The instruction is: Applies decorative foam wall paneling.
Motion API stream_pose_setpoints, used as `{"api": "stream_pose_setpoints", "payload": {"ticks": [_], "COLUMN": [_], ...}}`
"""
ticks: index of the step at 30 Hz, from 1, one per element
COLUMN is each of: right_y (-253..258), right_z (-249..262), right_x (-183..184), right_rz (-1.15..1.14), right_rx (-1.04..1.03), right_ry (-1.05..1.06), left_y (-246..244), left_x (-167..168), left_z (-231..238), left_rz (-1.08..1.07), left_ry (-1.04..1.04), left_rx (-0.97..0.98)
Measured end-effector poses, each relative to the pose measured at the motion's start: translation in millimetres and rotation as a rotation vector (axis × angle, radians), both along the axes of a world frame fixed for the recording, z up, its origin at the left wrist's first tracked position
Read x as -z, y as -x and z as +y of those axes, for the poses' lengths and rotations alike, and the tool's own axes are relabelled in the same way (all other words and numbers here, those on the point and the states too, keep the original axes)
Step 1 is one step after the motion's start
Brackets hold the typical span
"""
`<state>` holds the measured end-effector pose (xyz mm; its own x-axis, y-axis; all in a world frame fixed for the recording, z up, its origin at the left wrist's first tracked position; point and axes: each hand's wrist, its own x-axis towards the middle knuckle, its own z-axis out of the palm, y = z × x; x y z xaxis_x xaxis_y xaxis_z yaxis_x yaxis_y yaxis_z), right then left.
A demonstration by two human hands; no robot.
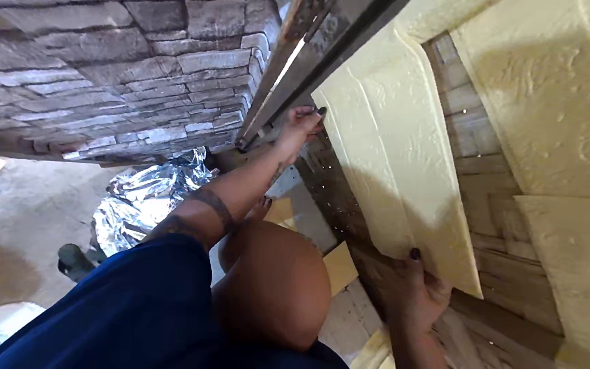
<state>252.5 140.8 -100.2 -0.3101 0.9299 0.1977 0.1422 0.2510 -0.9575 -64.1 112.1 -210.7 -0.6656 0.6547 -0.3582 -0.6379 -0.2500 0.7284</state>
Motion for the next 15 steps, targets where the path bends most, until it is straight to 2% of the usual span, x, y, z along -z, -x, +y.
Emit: {"api": "stream_pose_setpoints", "payload": {"ticks": [4, 9, 12, 15], "right_y": [2, 6, 11, 12], "right_z": [-13, -35, -48, -53], "right_x": [-10, -11, -10, -8], "right_rz": [-0.022, -0.018, -0.014, -0.003], "right_rx": [-0.041, -0.011, 0.027, 0.063], "right_ry": [0.02, 0.098, 0.152, 0.181], "left_y": [0, 6, 12, 17], "left_x": [-5, -5, -7, -6], "left_z": [4, 5, -3, -14], "left_rz": [-0.178, -0.288, -0.224, -0.023], "left_ry": [-0.07, -0.108, -0.047, 0.058], "left_rx": [-0.054, -0.051, 0.012, 0.007]}}
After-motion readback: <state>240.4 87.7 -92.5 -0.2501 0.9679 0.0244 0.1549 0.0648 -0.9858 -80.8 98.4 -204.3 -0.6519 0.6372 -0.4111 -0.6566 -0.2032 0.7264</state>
